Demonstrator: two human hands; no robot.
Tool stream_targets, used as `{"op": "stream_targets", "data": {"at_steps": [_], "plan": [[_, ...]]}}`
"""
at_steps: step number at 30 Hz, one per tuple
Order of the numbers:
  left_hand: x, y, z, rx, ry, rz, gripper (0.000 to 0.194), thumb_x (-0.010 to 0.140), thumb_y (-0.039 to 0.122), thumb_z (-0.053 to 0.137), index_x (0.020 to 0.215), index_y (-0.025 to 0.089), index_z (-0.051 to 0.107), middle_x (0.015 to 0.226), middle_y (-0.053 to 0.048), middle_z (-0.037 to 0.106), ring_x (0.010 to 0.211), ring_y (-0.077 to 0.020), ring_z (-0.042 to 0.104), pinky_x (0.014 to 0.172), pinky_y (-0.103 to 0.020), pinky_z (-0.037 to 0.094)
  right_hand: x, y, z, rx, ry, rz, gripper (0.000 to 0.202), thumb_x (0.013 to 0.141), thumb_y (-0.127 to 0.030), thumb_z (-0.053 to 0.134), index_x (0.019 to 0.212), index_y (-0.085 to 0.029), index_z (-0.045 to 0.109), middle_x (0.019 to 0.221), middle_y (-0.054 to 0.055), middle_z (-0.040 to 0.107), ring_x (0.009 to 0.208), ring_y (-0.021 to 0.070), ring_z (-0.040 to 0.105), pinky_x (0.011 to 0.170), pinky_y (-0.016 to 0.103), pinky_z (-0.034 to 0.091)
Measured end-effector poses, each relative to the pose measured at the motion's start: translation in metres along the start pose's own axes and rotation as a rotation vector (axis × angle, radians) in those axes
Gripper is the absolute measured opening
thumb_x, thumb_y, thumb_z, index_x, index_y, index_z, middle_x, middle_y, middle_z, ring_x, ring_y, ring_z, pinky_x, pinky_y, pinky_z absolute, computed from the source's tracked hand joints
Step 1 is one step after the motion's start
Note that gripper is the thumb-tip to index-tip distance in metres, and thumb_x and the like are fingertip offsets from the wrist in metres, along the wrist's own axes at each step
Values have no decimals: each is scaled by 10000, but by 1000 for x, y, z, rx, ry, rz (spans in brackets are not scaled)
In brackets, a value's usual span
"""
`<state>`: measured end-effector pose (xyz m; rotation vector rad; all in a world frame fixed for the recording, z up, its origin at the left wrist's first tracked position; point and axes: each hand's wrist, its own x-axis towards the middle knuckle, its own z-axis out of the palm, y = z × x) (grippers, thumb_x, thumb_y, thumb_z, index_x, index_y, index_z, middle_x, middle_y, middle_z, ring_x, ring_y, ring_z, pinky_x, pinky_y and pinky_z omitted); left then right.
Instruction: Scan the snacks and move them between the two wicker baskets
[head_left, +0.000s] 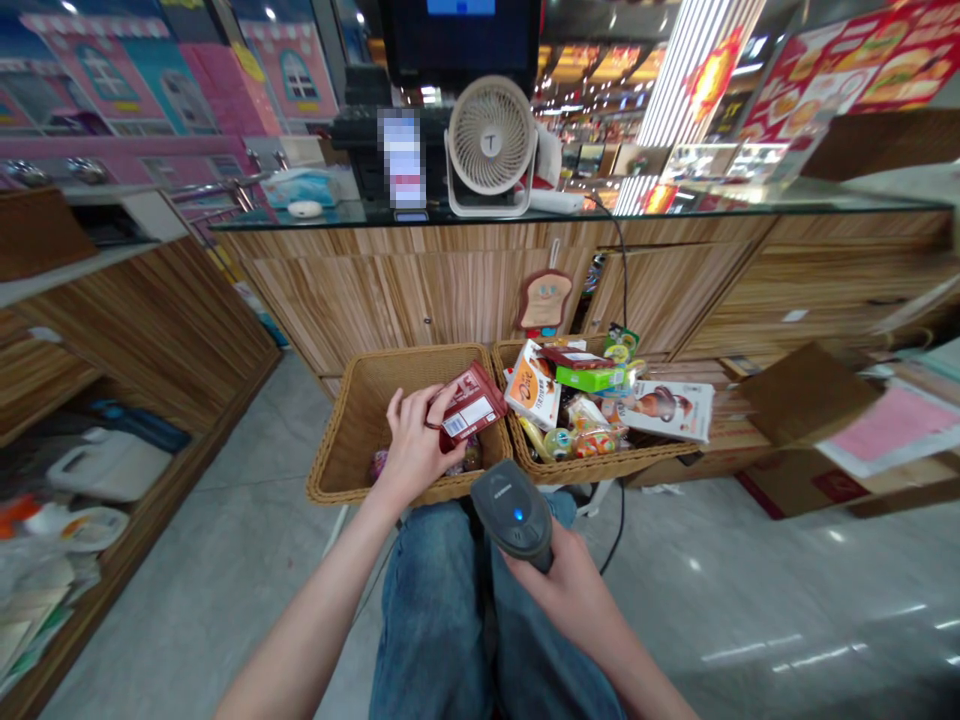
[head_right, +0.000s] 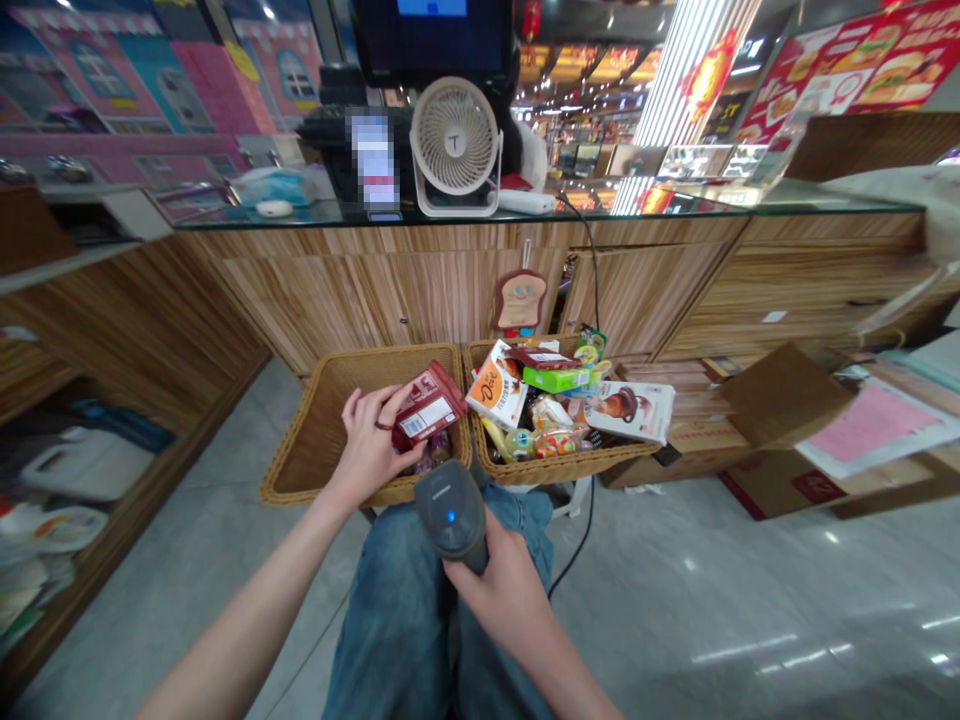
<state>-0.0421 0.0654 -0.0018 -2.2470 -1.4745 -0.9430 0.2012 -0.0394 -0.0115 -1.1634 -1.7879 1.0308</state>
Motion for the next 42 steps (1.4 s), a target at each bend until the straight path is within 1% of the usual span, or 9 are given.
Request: {"op": "stream_targets", "data": {"at_steps": [8, 14, 19, 25, 30, 34, 36, 38, 42], "plan": [[-3, -1, 4, 25, 0, -13, 888, 819, 299, 767, 1592, 257, 333, 1395, -158, 576, 1298, -361, 556, 1251, -620, 231, 0, 0, 0, -1, 6, -9, 143, 894, -267, 619, 975, -172, 689, 848, 55, 782, 756, 240, 731, 705, 286, 546], [-1, 3, -2, -1, 6, -8, 881, 857, 304, 744, 1607, 288, 282, 1432, -155, 571, 1333, -337, 558, 1263, -615, 218, -4, -1, -3, -4, 15, 10, 159, 888, -271, 619, 985, -173, 698, 856, 57, 784, 760, 243, 730, 716, 293, 555], [0, 3, -4, 7, 86, -13, 883, 859, 341, 764, 1599, 306, 283, 1447, -149, 554, 1351, -336, 542, 1263, -607, 224, -13, 3, -9, -6, 29, 26, 179, 879, -258, 630, 1006, -159, 708, 885, 68, 793, 798, 255, 734, 743, 307, 561], [25, 25, 4, -75, 119, -12, 874, 842, 384, 777, 1571, 272, 308, 1420, -142, 554, 1343, -323, 535, 1255, -578, 244, -22, 10, -15, 2, 79, 24, 215, 878, -264, 625, 1036, -155, 722, 913, 79, 812, 808, 263, 748, 739, 306, 574], [79, 52, 13, -92, -60, 69, 893, 803, 403, 780, 1575, 236, 363, 1407, -148, 585, 1348, -334, 530, 1268, -565, 179, -27, 14, -20, -27, 124, 22, 168, 871, -267, 630, 971, -166, 719, 879, 74, 806, 769, 252, 734, 696, 292, 570], [120, 61, 12, -23, -295, 73, 889, 752, 465, 799, 1529, 175, 479, 1274, -176, 660, 1250, -398, 580, 1183, -598, 282, -31, 16, -26, -43, 162, 28, 155, 872, -273, 630, 952, -169, 712, 855, 72, 795, 740, 245, 716, 688, 297, 563], [134, 62, 16, 9, -403, 66, 904, 726, 511, 815, 1506, 169, 514, 1192, -180, 702, 1180, -428, 614, 1135, -627, 320, -31, 18, -28, -42, 170, 41, 152, 881, -285, 630, 941, -172, 712, 840, 65, 786, 729, 241, 708, 680, 293, 559], [143, 62, 25, 32, -478, 87, 932, 713, 529, 832, 1511, 168, 512, 1154, -179, 732, 1162, -441, 630, 1147, -668, 287, -30, 19, -29, -40, 171, 48, 147, 886, -294, 634, 922, -176, 713, 834, 61, 783, 722, 237, 703, 677, 291, 557], [154, 59, 48, 4, -548, 127, 927, 766, 488, 819, 1563, 177, 460, 1365, -210, 679, 1317, -439, 572, 1227, -720, 133, -29, 17, -27, -18, 154, 22, 148, 884, -278, 634, 951, -172, 712, 861, 66, 788, 761, 246, 719, 712, 299, 568]]}}
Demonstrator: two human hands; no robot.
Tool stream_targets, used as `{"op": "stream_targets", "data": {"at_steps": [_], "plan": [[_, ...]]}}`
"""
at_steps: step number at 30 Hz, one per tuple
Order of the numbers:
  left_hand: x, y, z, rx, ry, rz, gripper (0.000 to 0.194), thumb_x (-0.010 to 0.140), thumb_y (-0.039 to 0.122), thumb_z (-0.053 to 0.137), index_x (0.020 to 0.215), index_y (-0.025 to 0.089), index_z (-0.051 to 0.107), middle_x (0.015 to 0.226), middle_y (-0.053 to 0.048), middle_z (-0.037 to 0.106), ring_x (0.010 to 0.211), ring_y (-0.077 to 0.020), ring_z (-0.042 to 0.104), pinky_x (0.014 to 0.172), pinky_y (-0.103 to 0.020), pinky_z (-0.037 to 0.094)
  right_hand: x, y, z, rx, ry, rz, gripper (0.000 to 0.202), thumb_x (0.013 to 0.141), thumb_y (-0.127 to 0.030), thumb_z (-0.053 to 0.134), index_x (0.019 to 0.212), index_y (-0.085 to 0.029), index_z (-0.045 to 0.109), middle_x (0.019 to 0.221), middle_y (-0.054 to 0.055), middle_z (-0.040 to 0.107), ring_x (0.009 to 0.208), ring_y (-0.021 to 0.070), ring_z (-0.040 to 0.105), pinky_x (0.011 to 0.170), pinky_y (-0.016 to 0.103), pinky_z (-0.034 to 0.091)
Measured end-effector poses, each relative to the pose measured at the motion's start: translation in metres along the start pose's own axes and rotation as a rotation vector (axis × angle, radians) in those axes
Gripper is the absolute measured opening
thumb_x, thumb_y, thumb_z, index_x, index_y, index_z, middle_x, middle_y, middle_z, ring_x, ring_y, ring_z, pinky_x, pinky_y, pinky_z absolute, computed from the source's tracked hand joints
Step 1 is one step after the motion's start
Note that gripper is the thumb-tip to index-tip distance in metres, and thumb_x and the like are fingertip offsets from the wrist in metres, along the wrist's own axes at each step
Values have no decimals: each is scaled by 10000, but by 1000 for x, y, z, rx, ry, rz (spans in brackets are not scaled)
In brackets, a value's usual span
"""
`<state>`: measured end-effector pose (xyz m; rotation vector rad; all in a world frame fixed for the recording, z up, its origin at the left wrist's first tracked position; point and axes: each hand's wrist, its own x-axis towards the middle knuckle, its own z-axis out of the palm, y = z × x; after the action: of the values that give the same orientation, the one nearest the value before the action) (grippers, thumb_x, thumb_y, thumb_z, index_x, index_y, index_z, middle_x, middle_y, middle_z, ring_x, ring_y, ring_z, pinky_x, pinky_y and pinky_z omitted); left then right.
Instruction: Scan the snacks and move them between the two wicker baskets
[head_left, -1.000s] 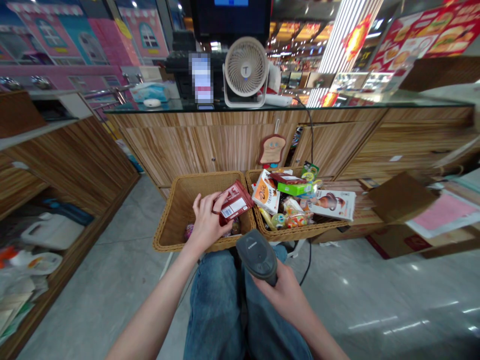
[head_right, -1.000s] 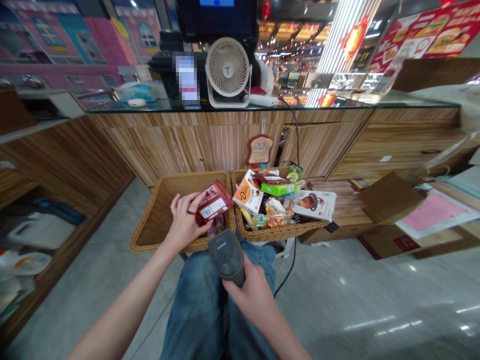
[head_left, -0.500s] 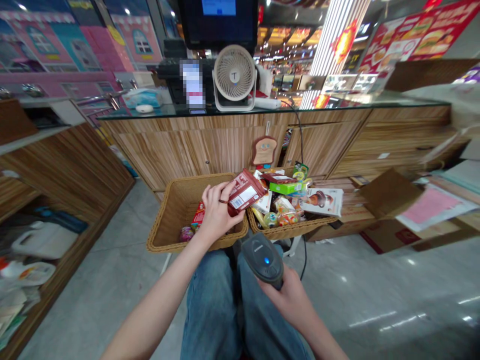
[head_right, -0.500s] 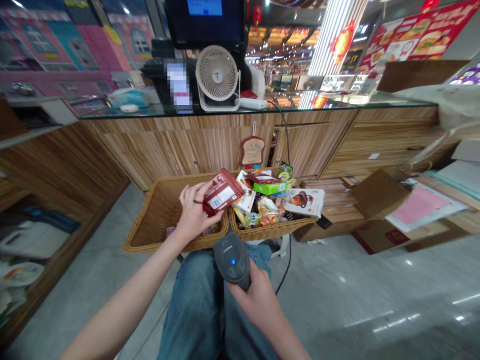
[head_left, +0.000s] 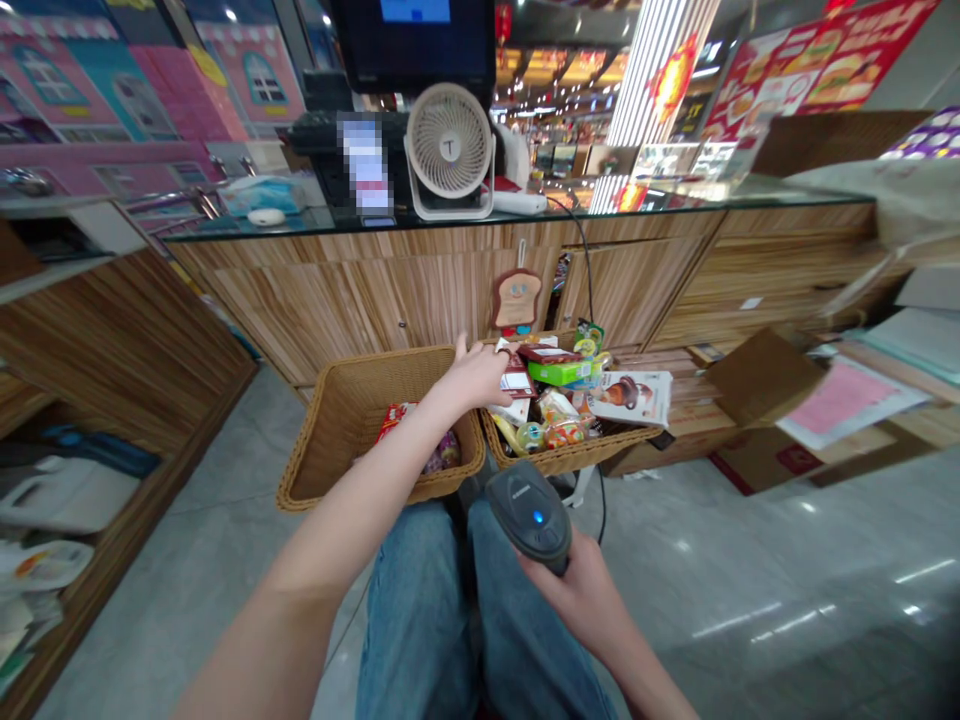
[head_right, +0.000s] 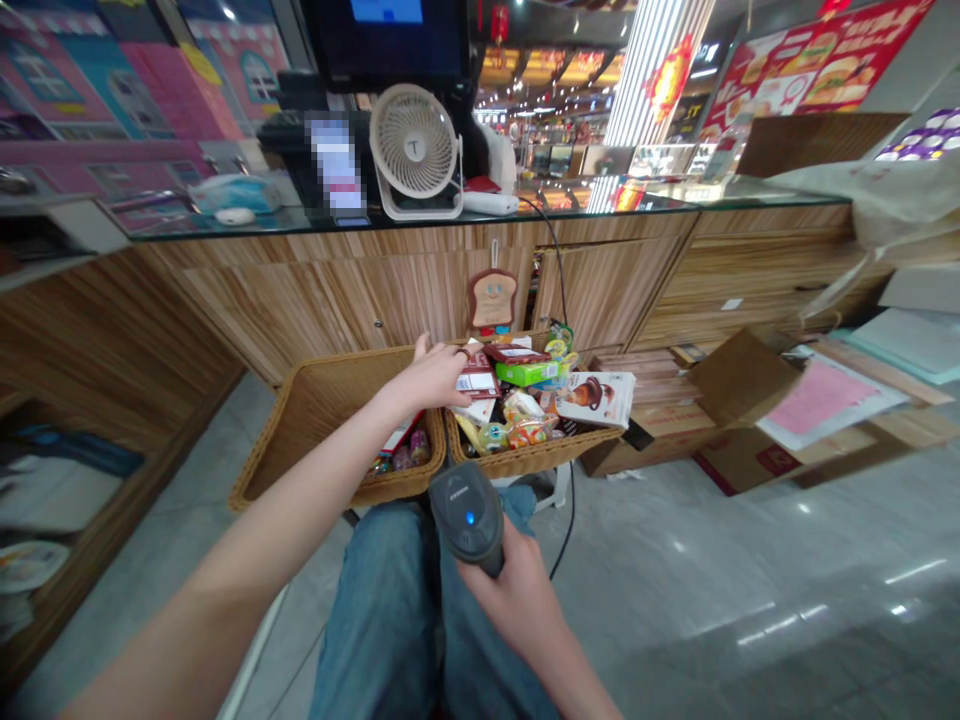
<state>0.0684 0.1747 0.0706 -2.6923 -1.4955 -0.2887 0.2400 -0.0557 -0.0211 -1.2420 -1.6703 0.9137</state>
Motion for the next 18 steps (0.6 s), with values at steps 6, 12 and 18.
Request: {"op": "stream_targets", "data": {"at_steps": [6, 12, 18], "plan": [[-12, -32, 4, -151, 154, -9, 735, 911, 544, 695, 1545, 249, 470, 1623, -155, 476, 1505, -379, 400, 1257, -680, 168, -1, 2, -1, -20, -24, 11, 146, 894, -280, 623, 931, -167, 707, 839, 68, 782, 743, 246, 714, 694, 301, 563], [-51, -94, 19, -44, 29, -483, 730, 926, 631, 583, 1502, 187, 520, 1494, -215, 592, 1402, -430, 509, 1150, -626, 354, 3, 5, 1, -34, -18, -10, 152, 894, -300, 626, 899, -170, 705, 834, 74, 787, 738, 250, 714, 682, 306, 566], [-83, -138, 58, -2, -432, -776, 886, 721, 843, 640, 1329, 201, 684, 1312, -272, 714, 1234, -482, 653, 1056, -684, 426, 5, 6, 8, -27, -41, 0, 164, 895, -316, 631, 909, -176, 715, 870, 82, 802, 761, 261, 734, 698, 311, 577]]}}
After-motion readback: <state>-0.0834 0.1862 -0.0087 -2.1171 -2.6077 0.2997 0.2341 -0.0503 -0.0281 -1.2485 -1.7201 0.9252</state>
